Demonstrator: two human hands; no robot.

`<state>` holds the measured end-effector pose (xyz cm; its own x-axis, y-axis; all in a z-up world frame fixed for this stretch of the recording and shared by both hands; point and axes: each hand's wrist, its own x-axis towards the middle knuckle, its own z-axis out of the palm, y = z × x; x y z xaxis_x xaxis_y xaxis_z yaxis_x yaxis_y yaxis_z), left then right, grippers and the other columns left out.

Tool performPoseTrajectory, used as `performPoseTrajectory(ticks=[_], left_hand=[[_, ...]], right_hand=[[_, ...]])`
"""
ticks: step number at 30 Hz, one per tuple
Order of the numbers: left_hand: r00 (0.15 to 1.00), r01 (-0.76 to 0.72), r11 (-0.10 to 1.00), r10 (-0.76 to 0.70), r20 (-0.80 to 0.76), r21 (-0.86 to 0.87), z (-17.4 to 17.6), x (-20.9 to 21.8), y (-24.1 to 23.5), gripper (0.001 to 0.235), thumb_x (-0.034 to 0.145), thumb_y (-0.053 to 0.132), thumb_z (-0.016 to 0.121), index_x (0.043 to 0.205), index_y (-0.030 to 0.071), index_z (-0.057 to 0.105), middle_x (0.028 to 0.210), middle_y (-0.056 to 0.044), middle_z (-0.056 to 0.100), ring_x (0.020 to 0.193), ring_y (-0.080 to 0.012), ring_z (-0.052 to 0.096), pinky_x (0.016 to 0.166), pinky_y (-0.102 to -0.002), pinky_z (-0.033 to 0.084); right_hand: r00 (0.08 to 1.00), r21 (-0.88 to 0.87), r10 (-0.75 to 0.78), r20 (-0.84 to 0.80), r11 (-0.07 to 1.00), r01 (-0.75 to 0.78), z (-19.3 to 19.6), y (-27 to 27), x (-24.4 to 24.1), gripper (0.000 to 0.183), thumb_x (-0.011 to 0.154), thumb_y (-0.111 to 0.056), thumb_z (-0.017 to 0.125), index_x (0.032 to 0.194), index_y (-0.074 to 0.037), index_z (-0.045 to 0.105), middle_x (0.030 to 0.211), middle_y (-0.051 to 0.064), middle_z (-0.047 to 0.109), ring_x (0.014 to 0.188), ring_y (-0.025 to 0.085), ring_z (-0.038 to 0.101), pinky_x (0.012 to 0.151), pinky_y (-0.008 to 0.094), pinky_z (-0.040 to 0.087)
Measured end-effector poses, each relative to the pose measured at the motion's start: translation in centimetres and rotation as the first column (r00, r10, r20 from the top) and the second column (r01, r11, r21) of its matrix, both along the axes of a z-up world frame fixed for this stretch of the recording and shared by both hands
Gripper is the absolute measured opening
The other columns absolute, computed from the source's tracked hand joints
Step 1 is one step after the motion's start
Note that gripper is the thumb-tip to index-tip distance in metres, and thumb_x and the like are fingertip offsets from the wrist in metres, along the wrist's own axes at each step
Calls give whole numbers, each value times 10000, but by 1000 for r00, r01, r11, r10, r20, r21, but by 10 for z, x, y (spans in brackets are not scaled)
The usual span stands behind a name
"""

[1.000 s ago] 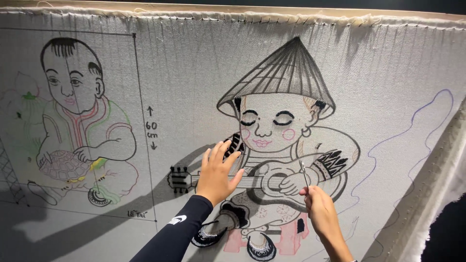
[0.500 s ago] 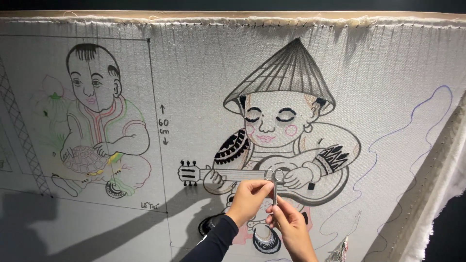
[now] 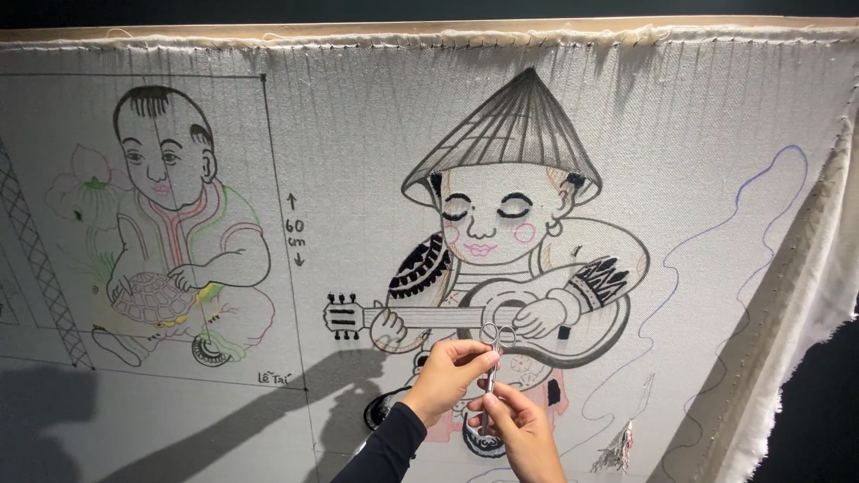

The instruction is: The recorder is using a tufting gun and scissors to create and trim details on a rug with a cartoon design.

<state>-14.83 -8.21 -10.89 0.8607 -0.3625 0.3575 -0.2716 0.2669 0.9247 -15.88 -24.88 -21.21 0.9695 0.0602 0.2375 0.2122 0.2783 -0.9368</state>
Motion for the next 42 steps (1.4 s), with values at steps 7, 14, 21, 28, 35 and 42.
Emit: performPoseTrajectory(ticks=[7,14,21,28,35,42], left_hand=[[996,55,997,-51,-72,50,-5,-5,-8,178,940,173,717,989,4,745,845,8,712,730,-56,629,659,-222,531],[992,120,993,-120,-35,-5,-20,2,-18,187,934,165,742,984,-15,748,840,-3,710,709,-68,617,629,-228,503],[997,72,991,-70,-20,110,-18,11,-28,198,919,175,759,996,-7,783,821,11,723,720,-33,615,625,-205,488],[953,-128,977,75,293,169,18,47,-29,195,908,172,763,992,-1,794,892,-14,793,802,-43,696,746,-223,562],[289,-757,653,335,897,0,122,103,-7,138,889,198,758,1006,125,757,1020,-31,749,979,-248,704,877,-399,533],[-30,-871,490,4,1000,-28,172,145,-9,187,892,207,745,1079,208,758,1023,44,694,1025,-177,610,987,-402,408]], right_hand=[[997,-44,-34,63,998,37,-18,-8,-2,374,946,-180,643,1274,-14,706,920,92,792,793,106,688,687,258,529],[988,-66,-84,130,993,93,-41,-21,8,330,948,-148,690,1219,29,758,791,11,687,699,86,600,646,251,490],[992,-92,-36,123,995,47,-37,-26,17,158,967,-141,696,981,15,681,708,-15,587,627,83,532,571,252,408],[977,-74,-111,184,989,127,-3,-34,38,160,948,-139,638,1067,-37,673,778,-9,666,699,73,602,627,248,485],[901,-122,-322,292,921,369,58,-46,58,155,966,-141,641,1032,-1,653,779,75,719,688,96,619,635,256,499],[781,-20,-395,485,887,461,116,-45,84,170,989,-136,644,1051,19,677,907,69,737,868,115,707,785,247,540]])
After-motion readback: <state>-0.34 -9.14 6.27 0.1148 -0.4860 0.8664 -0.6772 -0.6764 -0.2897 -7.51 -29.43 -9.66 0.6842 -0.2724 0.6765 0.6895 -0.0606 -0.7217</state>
